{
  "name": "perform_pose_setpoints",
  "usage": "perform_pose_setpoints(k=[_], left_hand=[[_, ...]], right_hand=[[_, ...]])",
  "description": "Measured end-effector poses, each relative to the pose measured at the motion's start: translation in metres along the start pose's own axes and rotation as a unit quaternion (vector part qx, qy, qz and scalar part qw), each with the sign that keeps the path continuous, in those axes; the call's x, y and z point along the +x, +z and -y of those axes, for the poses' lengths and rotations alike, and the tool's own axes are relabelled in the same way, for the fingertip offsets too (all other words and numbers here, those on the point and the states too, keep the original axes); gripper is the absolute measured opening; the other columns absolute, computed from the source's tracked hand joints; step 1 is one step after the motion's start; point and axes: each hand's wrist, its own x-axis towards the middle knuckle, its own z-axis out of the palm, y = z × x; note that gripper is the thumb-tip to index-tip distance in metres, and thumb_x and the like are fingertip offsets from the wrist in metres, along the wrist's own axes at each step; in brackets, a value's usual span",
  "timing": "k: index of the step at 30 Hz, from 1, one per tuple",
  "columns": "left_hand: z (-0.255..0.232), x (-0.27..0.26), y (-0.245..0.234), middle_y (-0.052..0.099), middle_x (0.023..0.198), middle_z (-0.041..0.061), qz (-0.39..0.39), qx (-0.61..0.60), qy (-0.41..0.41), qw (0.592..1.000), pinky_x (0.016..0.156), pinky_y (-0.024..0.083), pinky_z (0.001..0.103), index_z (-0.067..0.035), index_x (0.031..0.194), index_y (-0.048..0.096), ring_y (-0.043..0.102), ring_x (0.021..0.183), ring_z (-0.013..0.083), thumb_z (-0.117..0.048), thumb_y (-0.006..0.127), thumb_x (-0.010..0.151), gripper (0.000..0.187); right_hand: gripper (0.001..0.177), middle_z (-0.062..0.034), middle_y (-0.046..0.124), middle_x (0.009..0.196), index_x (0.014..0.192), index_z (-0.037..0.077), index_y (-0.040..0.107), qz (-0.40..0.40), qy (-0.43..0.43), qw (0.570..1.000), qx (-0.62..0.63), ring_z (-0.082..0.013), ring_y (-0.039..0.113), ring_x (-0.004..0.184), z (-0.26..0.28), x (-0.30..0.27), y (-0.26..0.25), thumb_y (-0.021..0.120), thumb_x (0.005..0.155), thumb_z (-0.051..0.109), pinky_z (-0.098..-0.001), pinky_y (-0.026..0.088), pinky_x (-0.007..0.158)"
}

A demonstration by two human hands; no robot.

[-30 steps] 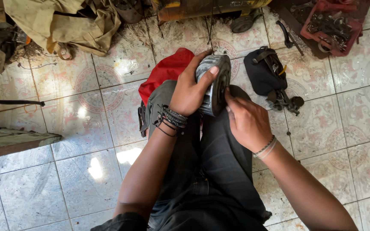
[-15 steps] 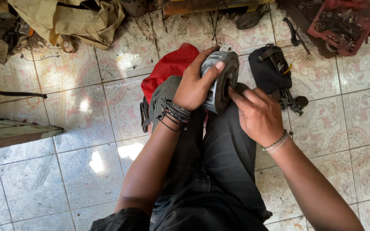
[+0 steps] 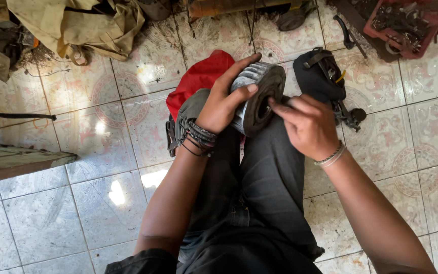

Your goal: The person sits on the floor and cleans a metallic mechanical part, likely a stator, using a small metal tool to scrape and remove debris from the grooves and central hub. The person rotates the part to access different areas and continues the cleaning process throughout the video.

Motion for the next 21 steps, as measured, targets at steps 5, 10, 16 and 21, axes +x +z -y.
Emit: perform_pose_setpoints(k=[5, 10, 16, 21], left_hand=[[-0.001, -0.005, -0.003, 0.063, 0.137, 0.017, 0.022, -0.012, 0.033, 0.999, 0.116, 0.040, 0.050, -0.007, 0.141, 0.060, 0.056, 0.133, 0.0276, -0.031, 0.074, 0.084, 0.063], [-0.006, -0.009, -0.003, 0.062, 0.138, 0.016, 0.022, 0.010, 0.058, 0.998, 0.115, 0.042, 0.047, -0.004, 0.143, 0.058, 0.055, 0.133, 0.0261, -0.032, 0.072, 0.083, 0.067], [-0.022, -0.015, 0.004, 0.068, 0.123, 0.015, 0.030, 0.050, 0.073, 0.996, 0.105, 0.050, 0.044, -0.005, 0.140, 0.059, 0.063, 0.121, 0.0255, -0.040, 0.076, 0.079, 0.072], [-0.089, -0.013, 0.013, 0.073, 0.115, 0.020, 0.027, 0.257, -0.104, 0.960, 0.095, 0.054, 0.058, -0.012, 0.133, 0.056, 0.069, 0.110, 0.0476, -0.045, 0.089, 0.067, 0.081]], right_hand=[[0.037, -0.0152, 0.068, 0.080, 0.119, 0.005, 0.075, 0.041, 0.088, 0.988, 0.123, -0.0329, 0.066, 0.073, 0.053, 0.001, -0.004, 0.055, 0.089, -0.004, -0.0411, 0.053, 0.060], [0.040, -0.0131, 0.060, 0.079, 0.126, 0.006, 0.070, -0.006, 0.084, 0.996, 0.019, -0.0356, 0.064, 0.078, 0.057, -0.018, 0.024, 0.057, 0.089, -0.001, -0.0480, 0.052, 0.065], [0.034, -0.0157, 0.065, 0.085, 0.127, 0.002, 0.070, -0.061, 0.142, 0.983, 0.099, -0.0373, 0.068, 0.086, 0.080, -0.011, 0.004, 0.054, 0.098, 0.000, -0.0446, 0.054, 0.072], [0.025, -0.0107, 0.073, 0.075, 0.110, 0.000, 0.077, -0.033, 0.266, 0.854, 0.446, -0.0183, 0.067, 0.076, 0.076, -0.031, 0.005, 0.056, 0.098, 0.004, -0.0376, 0.058, 0.073]])
